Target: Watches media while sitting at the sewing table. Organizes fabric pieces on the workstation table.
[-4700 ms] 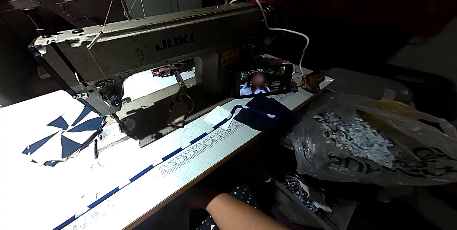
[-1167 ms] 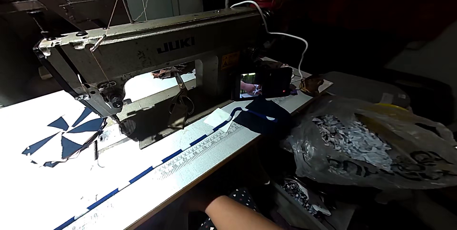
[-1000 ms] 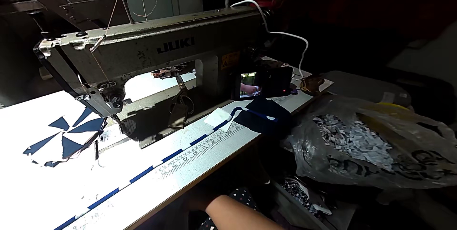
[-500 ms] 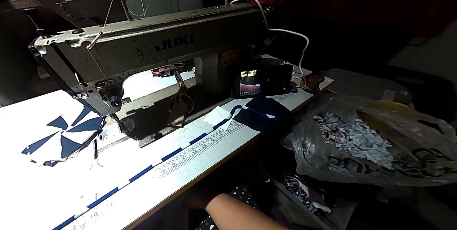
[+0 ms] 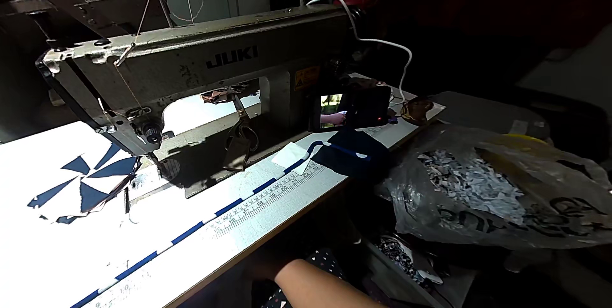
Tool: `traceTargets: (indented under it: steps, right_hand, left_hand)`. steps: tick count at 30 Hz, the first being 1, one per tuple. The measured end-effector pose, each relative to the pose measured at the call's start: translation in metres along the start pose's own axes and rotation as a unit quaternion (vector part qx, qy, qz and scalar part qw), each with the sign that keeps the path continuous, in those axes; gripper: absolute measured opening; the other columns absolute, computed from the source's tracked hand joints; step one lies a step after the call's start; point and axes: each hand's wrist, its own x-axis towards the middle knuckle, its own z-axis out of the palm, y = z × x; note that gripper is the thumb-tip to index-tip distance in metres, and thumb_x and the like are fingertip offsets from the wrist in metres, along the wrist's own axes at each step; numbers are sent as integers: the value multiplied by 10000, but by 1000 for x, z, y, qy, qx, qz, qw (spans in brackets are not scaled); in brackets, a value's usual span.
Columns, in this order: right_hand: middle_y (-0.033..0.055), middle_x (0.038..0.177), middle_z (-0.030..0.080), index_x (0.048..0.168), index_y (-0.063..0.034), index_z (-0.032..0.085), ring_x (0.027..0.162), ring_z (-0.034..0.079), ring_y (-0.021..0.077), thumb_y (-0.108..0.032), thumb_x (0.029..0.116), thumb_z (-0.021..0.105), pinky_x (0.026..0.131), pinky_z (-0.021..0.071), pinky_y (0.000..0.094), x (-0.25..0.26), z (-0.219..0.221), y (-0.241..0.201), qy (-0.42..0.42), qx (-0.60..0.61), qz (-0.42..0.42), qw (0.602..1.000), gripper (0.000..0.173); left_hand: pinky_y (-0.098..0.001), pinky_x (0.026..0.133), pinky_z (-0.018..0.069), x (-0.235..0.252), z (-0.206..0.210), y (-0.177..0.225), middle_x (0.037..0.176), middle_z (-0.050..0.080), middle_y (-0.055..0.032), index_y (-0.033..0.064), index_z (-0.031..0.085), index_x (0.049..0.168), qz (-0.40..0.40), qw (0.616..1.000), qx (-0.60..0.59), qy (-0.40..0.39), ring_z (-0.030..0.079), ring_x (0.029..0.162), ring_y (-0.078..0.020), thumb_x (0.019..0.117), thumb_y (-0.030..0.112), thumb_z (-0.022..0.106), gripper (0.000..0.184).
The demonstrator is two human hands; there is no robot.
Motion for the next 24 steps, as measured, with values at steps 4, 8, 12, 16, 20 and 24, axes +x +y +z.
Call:
traceTargets:
  steps: [4, 8, 12, 16, 20, 24]
  right_hand:
    - [285, 1400, 569, 1341, 20, 619, 1345, 509, 437, -235, 1014, 636, 1111, 374, 636, 0, 0, 0, -1, -3, 0, 1000, 415]
    - [281, 1397, 573, 1345, 18, 619, 1342, 513, 437, -224, 1006, 649, 1109, 377, 633, 1, 1, 1, 7, 3, -3, 1000, 418]
    - [283, 1399, 570, 1354, 21, 610, 1342, 511, 438, -228, 1012, 640, 1105, 375, 640, 0, 0, 0, -2, 3, 2, 1000, 424]
    - [287, 1379, 582, 1335, 24, 621, 1325, 526, 441, -235, 1018, 632, 1093, 385, 643, -1, -2, -1, -2, -3, 1, 1000, 410]
    - [288, 1393, 573, 1336, 36, 618, 1341, 511, 441, -228, 1009, 646, 1115, 368, 633, 1, 1, 1, 7, -1, -4, 1000, 422]
    - [293, 1385, 578, 1328, 46, 618, 1334, 517, 445, -230, 1010, 645, 1109, 370, 639, 2, 2, 1, 8, 6, -6, 1000, 423]
  left_hand:
    - [-516, 1124, 421, 9, 6, -22, 1400, 596, -222, 17, 622, 1363, 2, 1000, 5, 8, 545, 1333, -355, 988, 186, 632, 411]
    - [-524, 1108, 425, 3, 4, -8, 1359, 610, -251, -16, 620, 1346, -6, 1000, -2, 17, 559, 1304, -368, 980, 187, 651, 419]
    - [-515, 1133, 391, -6, -6, 16, 1405, 567, -277, -40, 583, 1380, -25, 1000, 0, -7, 522, 1341, -384, 997, 147, 624, 428]
    - [-506, 1136, 394, -10, -7, 24, 1398, 576, -270, -63, 569, 1382, -41, 999, -9, -3, 527, 1341, -371, 1009, 157, 612, 435]
    - [-501, 1132, 407, 1, 4, -12, 1414, 562, -264, -49, 582, 1371, 24, 999, -7, 32, 520, 1343, -373, 976, 169, 643, 455]
    - [-517, 1144, 390, 9, 9, -30, 1433, 551, -265, -44, 591, 1373, 40, 998, -18, 39, 506, 1361, -384, 974, 167, 647, 454]
